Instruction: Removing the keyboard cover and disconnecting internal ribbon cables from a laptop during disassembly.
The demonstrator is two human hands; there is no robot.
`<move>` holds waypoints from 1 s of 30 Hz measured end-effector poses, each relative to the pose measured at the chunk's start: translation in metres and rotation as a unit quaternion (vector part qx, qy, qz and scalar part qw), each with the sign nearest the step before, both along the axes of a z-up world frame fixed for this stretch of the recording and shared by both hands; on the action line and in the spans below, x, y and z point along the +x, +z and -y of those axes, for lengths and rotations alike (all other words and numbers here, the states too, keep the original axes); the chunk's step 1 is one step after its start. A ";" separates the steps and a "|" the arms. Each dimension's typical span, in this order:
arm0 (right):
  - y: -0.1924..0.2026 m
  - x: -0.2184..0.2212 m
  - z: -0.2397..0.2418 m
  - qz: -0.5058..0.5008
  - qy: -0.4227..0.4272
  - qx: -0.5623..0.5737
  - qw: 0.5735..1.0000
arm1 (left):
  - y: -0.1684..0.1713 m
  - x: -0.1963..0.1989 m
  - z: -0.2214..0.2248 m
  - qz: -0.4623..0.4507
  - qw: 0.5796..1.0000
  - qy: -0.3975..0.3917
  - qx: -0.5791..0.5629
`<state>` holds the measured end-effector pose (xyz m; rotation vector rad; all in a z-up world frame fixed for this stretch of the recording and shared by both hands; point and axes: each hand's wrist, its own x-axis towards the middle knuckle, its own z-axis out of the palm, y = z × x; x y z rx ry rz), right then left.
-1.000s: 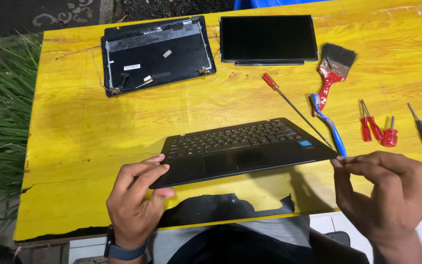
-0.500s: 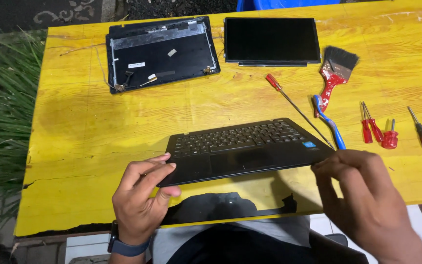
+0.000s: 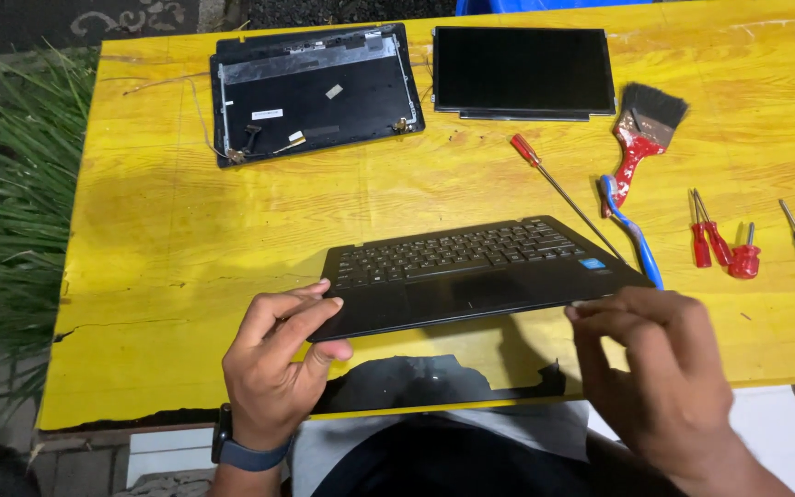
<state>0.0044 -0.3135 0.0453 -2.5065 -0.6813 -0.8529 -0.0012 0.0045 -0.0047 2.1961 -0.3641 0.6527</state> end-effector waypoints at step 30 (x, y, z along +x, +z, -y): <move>0.025 -0.009 -0.152 -0.038 0.261 -0.145 0.954 | 0.000 -0.009 0.003 -0.008 0.998 -0.020 -0.054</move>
